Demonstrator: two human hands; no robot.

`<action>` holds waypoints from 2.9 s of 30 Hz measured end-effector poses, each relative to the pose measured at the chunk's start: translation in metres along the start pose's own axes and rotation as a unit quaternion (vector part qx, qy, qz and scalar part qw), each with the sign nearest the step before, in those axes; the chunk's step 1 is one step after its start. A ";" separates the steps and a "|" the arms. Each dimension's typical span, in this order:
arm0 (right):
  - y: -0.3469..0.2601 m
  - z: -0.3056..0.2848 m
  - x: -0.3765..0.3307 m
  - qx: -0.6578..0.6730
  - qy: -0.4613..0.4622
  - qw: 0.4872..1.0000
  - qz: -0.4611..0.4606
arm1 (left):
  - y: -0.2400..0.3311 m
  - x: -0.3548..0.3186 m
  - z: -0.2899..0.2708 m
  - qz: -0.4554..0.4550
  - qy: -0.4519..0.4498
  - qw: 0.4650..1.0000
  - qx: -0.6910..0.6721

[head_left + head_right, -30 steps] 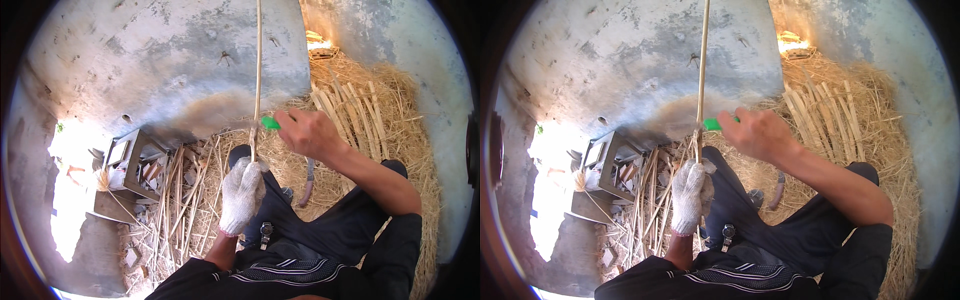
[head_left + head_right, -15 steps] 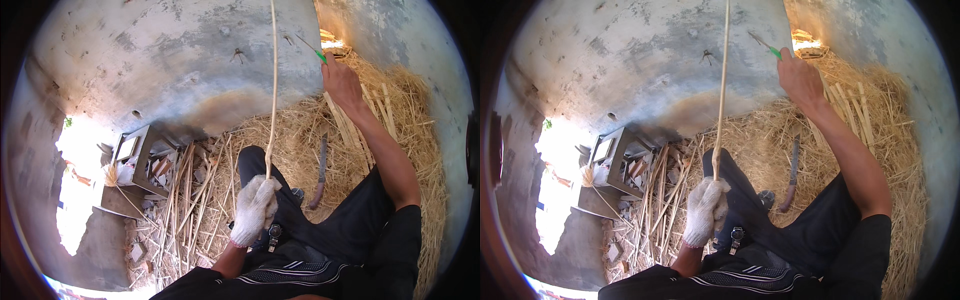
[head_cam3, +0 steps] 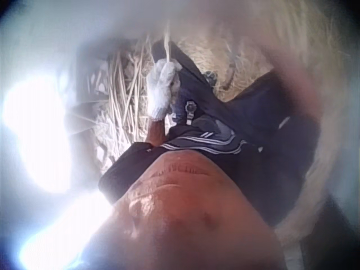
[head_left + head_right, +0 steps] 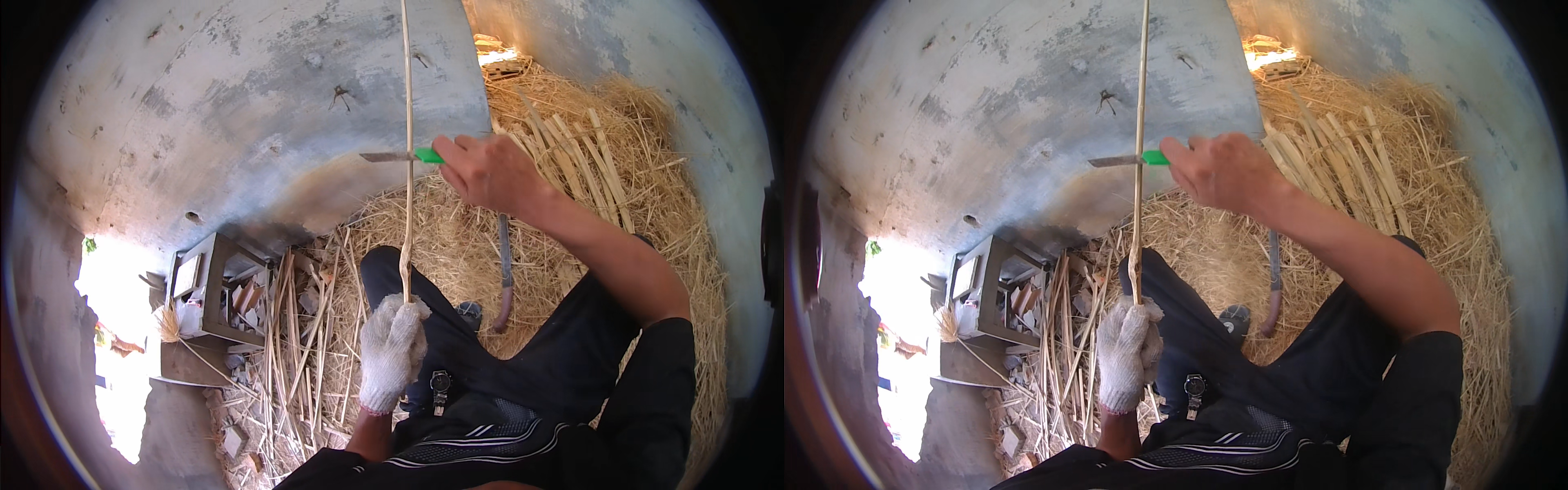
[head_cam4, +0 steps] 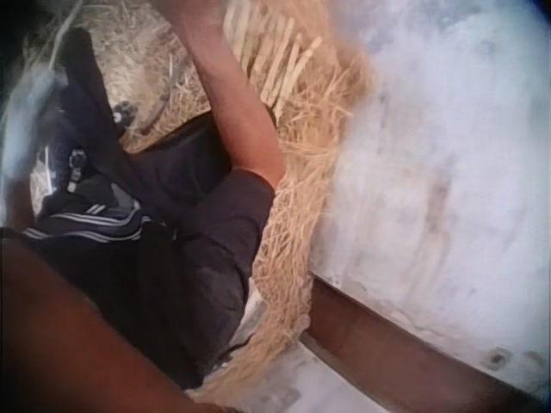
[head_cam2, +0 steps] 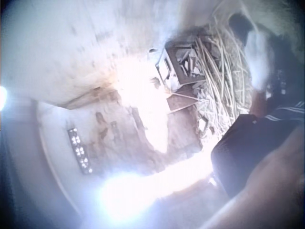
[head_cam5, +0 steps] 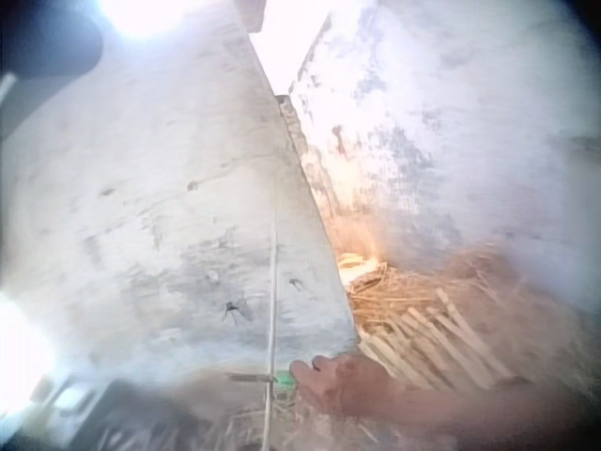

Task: The person sits on a bed of straw and uses a green utility knife to shave the outer layer off a long bamboo stick. They hold the stick with a gloved left hand and scrape the blade along its length, producing thin strips of bamboo that fall onto the straw below.

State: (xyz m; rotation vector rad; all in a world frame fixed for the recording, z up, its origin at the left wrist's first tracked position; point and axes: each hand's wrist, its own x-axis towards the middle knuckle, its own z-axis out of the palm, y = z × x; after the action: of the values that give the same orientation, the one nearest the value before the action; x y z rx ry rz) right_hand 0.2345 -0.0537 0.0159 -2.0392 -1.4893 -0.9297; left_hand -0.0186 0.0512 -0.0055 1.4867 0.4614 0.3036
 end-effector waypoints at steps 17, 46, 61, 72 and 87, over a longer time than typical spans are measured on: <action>0.182 -0.028 -0.054 -0.218 0.004 0.904 0.368 | -0.038 -0.040 -0.008 -0.097 -0.018 0.991 0.089; 0.182 -0.051 -0.066 -0.140 0.030 0.922 0.359 | -0.033 -0.071 -0.030 -0.138 -0.131 0.975 0.115; 0.064 -0.037 -0.039 -0.132 -0.067 0.985 0.087 | -0.041 -0.055 -0.035 -0.074 -0.104 0.991 0.050; 0.165 -0.064 -0.069 -0.013 0.081 0.888 0.452 | -0.052 -0.059 -0.034 -0.116 -0.093 0.976 0.159; 0.021 -0.067 -0.014 0.443 0.049 0.841 0.305 | -0.013 0.000 0.031 -0.025 -0.158 0.986 0.037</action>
State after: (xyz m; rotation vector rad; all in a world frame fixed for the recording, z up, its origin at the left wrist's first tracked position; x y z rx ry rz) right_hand 0.2346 -0.1159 0.0516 -1.5272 -0.8355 -0.0273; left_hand -0.0050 0.0228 -0.0172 1.5601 0.2561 0.0084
